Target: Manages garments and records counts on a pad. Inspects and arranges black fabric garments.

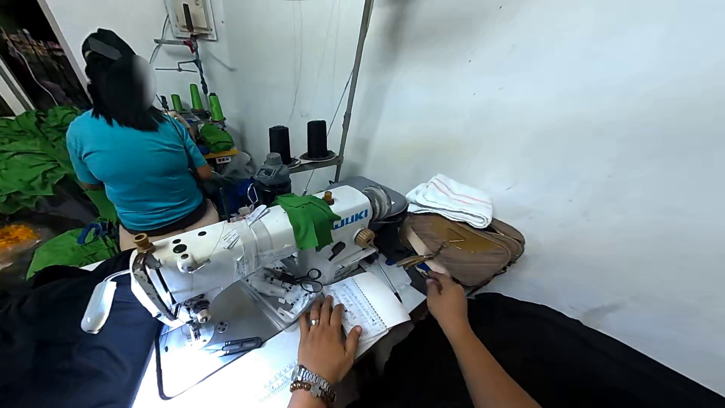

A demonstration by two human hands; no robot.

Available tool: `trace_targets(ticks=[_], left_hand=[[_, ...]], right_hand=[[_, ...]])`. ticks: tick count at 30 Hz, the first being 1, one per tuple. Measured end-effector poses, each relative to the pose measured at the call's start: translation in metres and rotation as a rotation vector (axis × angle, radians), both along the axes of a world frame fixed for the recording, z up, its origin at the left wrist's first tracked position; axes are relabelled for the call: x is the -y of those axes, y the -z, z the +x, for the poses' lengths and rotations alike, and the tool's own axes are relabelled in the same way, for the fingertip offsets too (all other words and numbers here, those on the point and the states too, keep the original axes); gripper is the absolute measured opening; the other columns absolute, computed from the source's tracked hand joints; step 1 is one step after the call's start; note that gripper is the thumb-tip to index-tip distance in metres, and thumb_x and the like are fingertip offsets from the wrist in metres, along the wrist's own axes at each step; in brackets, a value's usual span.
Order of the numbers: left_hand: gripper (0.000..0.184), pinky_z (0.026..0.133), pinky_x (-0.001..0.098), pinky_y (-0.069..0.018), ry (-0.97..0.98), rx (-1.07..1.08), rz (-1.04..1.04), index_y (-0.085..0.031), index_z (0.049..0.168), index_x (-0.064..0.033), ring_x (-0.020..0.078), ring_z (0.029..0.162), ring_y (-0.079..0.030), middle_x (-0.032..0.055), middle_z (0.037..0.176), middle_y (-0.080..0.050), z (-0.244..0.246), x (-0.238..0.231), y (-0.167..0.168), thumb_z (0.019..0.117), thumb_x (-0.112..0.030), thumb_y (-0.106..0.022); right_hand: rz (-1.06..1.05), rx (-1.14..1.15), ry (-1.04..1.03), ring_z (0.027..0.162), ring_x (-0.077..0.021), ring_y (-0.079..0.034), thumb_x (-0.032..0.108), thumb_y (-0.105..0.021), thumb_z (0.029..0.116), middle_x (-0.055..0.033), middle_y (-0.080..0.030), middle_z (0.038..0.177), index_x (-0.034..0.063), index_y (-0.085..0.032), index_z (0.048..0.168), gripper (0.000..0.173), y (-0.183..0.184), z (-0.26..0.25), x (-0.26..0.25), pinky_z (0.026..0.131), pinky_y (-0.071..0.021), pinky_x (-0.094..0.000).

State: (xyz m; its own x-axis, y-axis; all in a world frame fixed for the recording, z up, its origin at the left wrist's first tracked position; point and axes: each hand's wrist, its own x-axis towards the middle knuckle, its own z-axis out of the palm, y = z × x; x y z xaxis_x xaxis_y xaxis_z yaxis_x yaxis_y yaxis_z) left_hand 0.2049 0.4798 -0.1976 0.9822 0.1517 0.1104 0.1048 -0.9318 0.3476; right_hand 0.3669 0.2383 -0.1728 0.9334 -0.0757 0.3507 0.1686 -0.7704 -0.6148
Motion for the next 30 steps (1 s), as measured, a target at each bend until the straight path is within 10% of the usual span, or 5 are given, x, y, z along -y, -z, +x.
trace_targets(ticks=[17, 21, 30], left_hand=[[0.072, 0.117, 0.06, -0.0264, -0.004, 0.13, 0.064, -0.053, 0.149, -0.0282, 0.0266, 0.151, -0.036, -0.003, 0.163, -0.04, 0.0, 0.001, 0.012, 0.1008, -0.071, -0.022], [0.071, 0.118, 0.0604, -0.0257, -0.004, 0.108, 0.071, -0.052, 0.15, -0.0286, 0.0264, 0.151, -0.034, -0.0037, 0.164, -0.039, 0.0, 0.001, 0.011, 0.1012, -0.07, -0.021], [0.072, 0.119, 0.0602, -0.0238, 0.002, 0.061, 0.044, -0.049, 0.152, -0.0296, 0.027, 0.153, -0.032, -0.0036, 0.165, -0.038, -0.001, 0.001, 0.004, 0.101, -0.071, -0.019]], right_hand=[[-0.314, -0.274, -0.006, 0.117, -0.0473, -0.064, 0.012, -0.057, 0.1046, -0.0265, -0.069, 0.12, 0.004, -0.074, 0.12, 0.024, -0.03, 0.06, 0.012, 0.099, -0.0466, -0.067], [0.0, -0.232, 0.034, 0.114, -0.0462, -0.064, 0.009, -0.056, 0.105, -0.0306, -0.067, 0.119, -0.0051, -0.069, 0.119, 0.024, -0.033, 0.064, 0.018, 0.1, -0.0462, -0.0652], [0.669, -0.222, 0.133, 0.067, -0.0158, -0.06, 0.016, -0.05, 0.1081, -0.0137, -0.06, 0.102, 0.001, -0.057, 0.128, 0.026, -0.068, 0.039, 0.011, 0.063, -0.0544, -0.0362]])
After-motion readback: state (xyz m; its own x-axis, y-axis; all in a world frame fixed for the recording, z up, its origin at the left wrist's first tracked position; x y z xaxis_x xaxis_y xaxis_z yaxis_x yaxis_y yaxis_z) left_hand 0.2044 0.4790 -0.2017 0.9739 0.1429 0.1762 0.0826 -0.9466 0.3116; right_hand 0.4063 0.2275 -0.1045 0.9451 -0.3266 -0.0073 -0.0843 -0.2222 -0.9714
